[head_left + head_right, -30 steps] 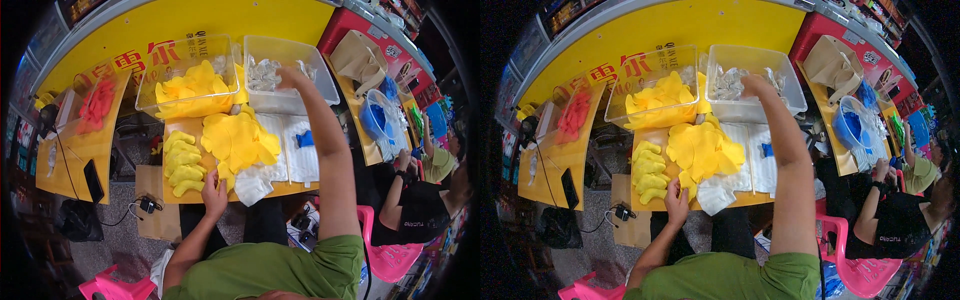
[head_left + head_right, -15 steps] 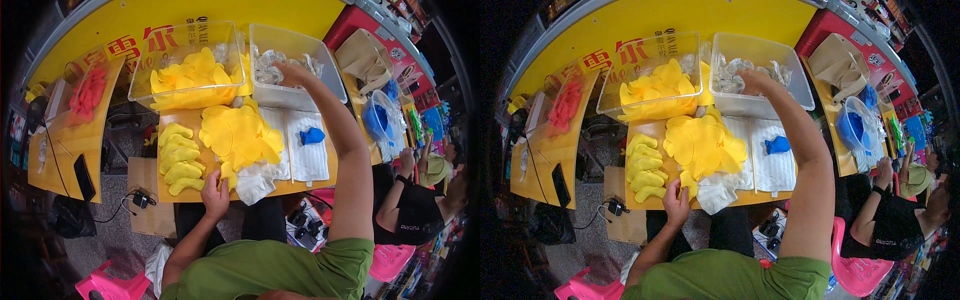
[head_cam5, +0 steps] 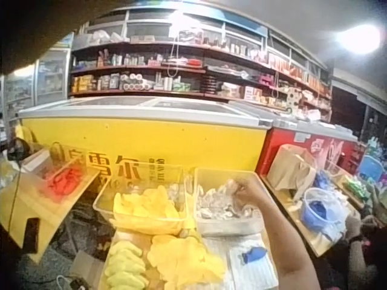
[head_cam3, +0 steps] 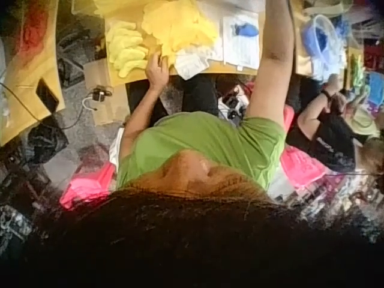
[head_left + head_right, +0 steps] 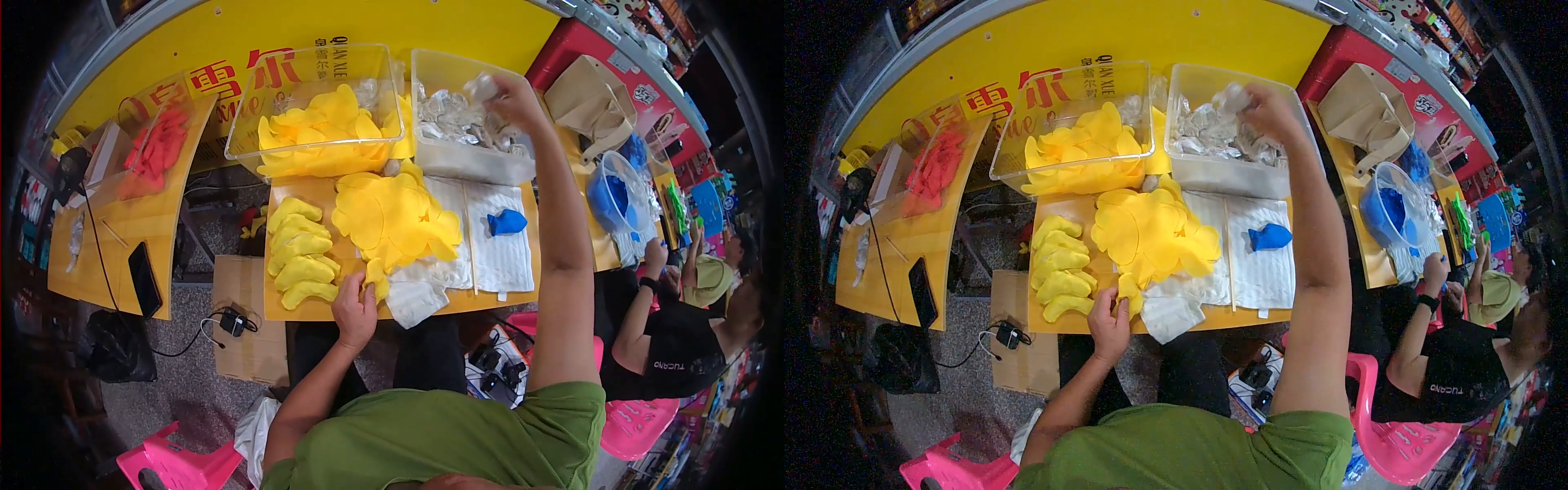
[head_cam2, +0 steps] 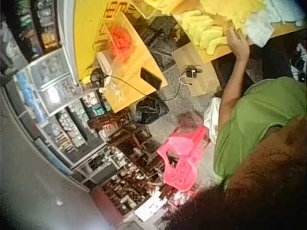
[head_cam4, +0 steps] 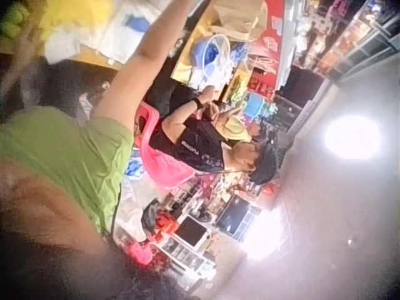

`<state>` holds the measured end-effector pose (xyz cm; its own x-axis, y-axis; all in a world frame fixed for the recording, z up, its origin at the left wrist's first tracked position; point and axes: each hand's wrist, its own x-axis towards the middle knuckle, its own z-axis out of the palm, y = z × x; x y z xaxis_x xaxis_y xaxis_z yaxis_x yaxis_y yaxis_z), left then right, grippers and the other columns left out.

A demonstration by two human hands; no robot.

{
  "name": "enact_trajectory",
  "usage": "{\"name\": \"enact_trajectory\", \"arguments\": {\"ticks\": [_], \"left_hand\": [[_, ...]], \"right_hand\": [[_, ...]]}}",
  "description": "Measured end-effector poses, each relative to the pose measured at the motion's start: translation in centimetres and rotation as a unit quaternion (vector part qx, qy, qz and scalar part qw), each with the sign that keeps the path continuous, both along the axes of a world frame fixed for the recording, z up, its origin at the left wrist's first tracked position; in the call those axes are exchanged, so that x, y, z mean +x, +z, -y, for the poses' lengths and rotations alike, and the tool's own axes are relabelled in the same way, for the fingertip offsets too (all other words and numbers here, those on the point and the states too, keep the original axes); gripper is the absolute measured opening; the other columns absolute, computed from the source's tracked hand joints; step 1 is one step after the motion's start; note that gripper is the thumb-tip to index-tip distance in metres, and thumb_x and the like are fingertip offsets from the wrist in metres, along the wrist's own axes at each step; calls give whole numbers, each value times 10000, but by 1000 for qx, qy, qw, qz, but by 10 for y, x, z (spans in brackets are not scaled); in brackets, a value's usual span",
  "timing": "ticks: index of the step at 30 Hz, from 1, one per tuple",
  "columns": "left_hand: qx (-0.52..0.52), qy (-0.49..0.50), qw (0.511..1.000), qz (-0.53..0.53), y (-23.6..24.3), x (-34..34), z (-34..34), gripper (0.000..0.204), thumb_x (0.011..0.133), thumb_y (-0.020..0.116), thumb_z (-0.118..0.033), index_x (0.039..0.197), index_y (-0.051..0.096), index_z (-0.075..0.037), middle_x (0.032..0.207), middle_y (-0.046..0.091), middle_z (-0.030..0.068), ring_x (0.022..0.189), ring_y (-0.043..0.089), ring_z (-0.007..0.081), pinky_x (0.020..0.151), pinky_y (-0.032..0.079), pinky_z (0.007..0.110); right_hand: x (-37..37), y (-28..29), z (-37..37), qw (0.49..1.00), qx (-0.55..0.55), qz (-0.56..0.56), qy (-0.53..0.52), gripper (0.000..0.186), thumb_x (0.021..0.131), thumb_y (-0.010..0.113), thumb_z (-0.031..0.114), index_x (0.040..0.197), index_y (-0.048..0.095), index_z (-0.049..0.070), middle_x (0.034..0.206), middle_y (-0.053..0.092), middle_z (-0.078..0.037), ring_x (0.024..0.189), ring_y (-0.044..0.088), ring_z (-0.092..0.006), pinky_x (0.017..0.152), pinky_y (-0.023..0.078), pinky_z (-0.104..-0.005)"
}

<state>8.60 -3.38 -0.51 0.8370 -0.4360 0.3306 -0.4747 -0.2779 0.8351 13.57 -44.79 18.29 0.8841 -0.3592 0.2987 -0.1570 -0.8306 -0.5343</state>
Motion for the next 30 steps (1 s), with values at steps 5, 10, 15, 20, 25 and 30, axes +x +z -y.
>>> {"name": "enact_trajectory", "arguments": {"ticks": [5, 10, 15, 20, 25, 30], "left_hand": [[-26, 11, 999, -25, -3, 1, 0, 200, 817, 584, -43, 1008, 556, 7, 877, 582, 163, 823, 595, 334, 687, 467, 372], [-65, 15, 995, -78, -12, 3, 2, 217, 824, 587, -46, 1032, 563, 10, 912, 613, 161, 850, 616, 297, 736, 481, 349], [-48, 0, 996, -76, -14, 5, 5, 244, 820, 598, -60, 1050, 552, 9, 915, 618, 158, 850, 610, 295, 747, 475, 355], [-27, 0, 997, -76, -1, 4, 7, 363, 812, 600, -65, 1148, 482, 3, 998, 569, 169, 921, 568, 302, 802, 453, 364], [110, 68, 961, 243, 63, -13, 13, 509, 802, 621, -95, 1250, 396, -5, 1109, 492, 189, 1013, 507, 315, 861, 423, 391], [-122, -121, 983, -62, 78, -15, 20, 551, 840, 644, -142, 1285, 359, 15, 1131, 500, 118, 1011, 501, 214, 870, 433, 334]], "right_hand": [[-62, 54, -55, 971, 180, 121, 96, 294, 682, 633, -69, 962, 609, 18, 867, 619, 12, 811, 581, -86, 731, 472, -246], [-100, -11, -106, 986, 141, -31, 79, 256, 687, 674, -38, 920, 594, 32, 806, 587, 14, 772, 538, -67, 691, 476, -256], [-99, -114, -100, 978, 191, -76, 22, 229, 681, 746, 67, 787, 547, 28, 665, 500, 23, 629, 450, -73, 553, 395, -261], [-99, -129, -94, 983, 175, -56, -25, 259, 695, 765, 144, 718, 547, 5, 626, 512, -4, 557, 464, -104, 497, 395, -281], [-112, -105, -141, 889, 450, 65, 51, 153, 776, 701, 109, 818, 584, 21, 673, 575, -2, 565, 533, -80, 515, 441, -220], [-132, -91, -231, 787, 602, 120, 63, 152, 844, 617, 91, 961, 602, -4, 704, 581, -13, 530, 526, -80, 489, 438, -205]]}}
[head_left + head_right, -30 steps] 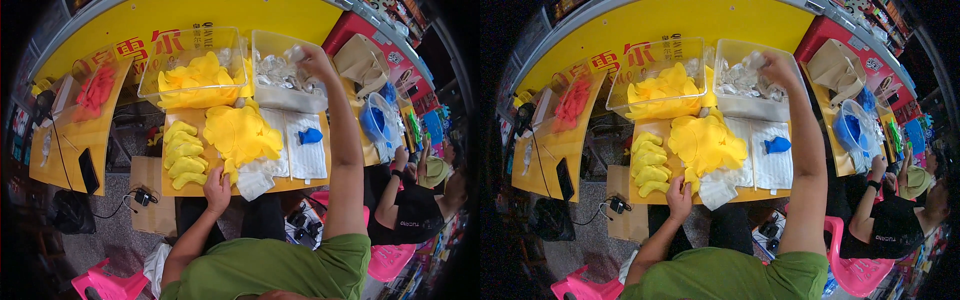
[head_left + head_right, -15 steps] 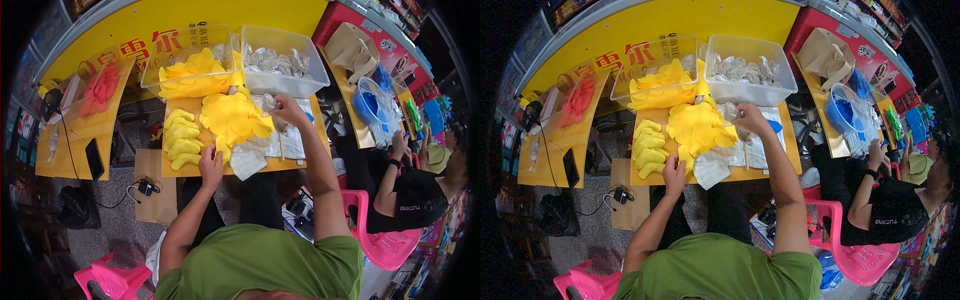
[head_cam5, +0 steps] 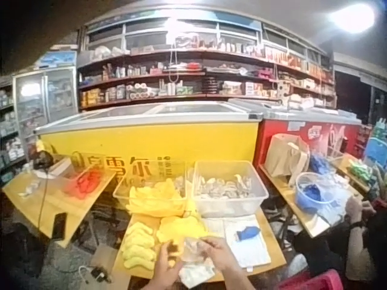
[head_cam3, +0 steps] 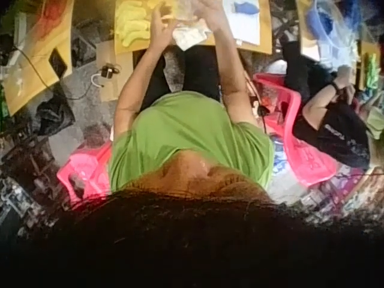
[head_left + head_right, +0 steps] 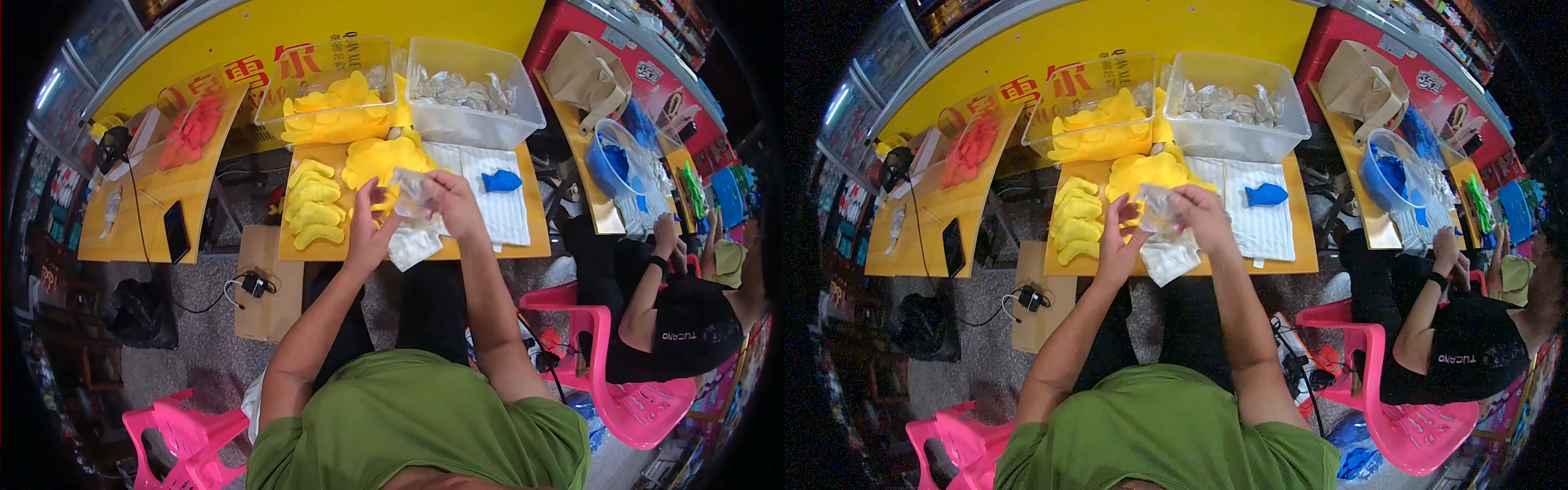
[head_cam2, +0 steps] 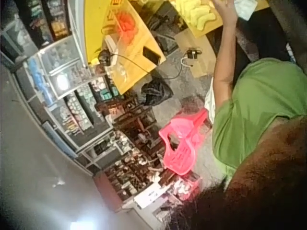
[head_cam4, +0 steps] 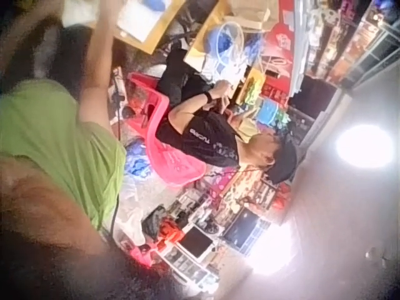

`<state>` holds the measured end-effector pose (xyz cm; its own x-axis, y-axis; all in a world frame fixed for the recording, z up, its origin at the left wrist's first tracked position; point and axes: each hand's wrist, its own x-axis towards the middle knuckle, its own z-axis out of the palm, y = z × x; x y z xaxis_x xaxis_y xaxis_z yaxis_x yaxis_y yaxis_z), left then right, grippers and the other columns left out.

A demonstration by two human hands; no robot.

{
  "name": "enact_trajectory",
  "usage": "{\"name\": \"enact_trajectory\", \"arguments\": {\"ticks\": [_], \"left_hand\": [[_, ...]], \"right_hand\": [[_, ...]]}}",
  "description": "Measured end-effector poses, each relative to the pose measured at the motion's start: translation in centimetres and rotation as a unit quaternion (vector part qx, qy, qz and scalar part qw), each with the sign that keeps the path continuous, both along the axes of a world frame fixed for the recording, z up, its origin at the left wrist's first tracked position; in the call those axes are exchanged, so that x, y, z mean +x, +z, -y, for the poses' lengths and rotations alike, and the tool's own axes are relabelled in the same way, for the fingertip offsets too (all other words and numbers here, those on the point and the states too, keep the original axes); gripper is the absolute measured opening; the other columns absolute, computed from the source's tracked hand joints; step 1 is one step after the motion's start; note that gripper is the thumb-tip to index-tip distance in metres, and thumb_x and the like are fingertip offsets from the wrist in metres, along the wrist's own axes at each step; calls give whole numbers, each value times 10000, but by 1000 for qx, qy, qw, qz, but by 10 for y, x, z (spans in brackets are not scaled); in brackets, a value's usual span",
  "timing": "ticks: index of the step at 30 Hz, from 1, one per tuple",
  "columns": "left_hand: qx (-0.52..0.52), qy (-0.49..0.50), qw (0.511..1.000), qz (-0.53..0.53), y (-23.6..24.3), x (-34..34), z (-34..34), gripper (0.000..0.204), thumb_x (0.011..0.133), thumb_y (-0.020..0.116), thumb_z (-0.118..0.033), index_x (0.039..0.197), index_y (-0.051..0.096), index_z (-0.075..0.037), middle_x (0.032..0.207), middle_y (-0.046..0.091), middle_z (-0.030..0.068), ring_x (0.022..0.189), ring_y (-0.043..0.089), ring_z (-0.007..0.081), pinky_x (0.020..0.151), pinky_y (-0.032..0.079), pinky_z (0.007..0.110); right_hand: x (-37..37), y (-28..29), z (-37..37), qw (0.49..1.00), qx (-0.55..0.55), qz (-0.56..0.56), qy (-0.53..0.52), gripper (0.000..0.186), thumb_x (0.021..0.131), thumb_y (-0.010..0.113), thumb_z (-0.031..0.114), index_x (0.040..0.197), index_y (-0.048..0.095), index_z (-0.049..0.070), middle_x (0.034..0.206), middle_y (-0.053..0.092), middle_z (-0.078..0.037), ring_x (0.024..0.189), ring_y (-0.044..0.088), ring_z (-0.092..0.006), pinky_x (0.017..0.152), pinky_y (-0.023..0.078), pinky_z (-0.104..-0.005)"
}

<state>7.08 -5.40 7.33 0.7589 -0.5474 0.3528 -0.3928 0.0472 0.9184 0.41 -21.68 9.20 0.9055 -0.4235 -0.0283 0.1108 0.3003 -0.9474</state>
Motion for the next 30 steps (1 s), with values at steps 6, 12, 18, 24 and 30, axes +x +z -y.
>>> {"name": "enact_trajectory", "arguments": {"ticks": [6, 12, 18, 24, 30], "left_hand": [[-102, -55, 957, -264, 19, -18, -9, 337, 865, 589, -23, 1191, 506, 1, 845, 565, -3, 648, 502, 43, 540, 414, 181], [-81, -132, 936, -317, 15, -16, -38, 315, 850, 575, -11, 1163, 539, -1, 830, 577, 0, 572, 455, 32, 498, 377, 164], [-263, -147, 820, -487, -13, -20, -56, 305, 834, 551, -20, 1139, 547, 4, 1004, 625, 82, 817, 622, 130, 633, 501, 226], [-322, -209, 742, -550, -10, -39, -54, 299, 852, 530, -67, 1147, 535, -20, 983, 613, 136, 760, 617, 195, 551, 512, 274], [-349, -223, 734, -538, -24, -45, -65, 179, 823, 528, -78, 992, 555, -24, 964, 602, 110, 782, 604, 204, 597, 512, 302]], "right_hand": [[-31, -12, -44, 996, -43, 30, 77, 223, 831, 638, 94, 1022, 591, -13, 777, 588, -14, 558, 520, -63, 500, 427, -198], [-51, -14, -42, 985, -156, 8, 73, 273, 829, 634, 66, 1084, 588, -21, 767, 562, -11, 562, 494, -62, 497, 401, -185], [-65, -5, -30, 989, 91, -4, 117, 164, 912, 509, 84, 1011, 595, -14, 654, 521, -9, 517, 485, -77, 458, 421, -210], [-57, -34, -64, 987, -143, 61, 41, 237, 890, 556, 124, 1110, 543, 39, 905, 579, -31, 751, 552, -94, 554, 461, -216], [-75, -22, -78, 989, 47, -20, 137, 252, 866, 616, 166, 1059, 546, 19, 814, 584, -19, 622, 541, -93, 479, 427, -213]]}}
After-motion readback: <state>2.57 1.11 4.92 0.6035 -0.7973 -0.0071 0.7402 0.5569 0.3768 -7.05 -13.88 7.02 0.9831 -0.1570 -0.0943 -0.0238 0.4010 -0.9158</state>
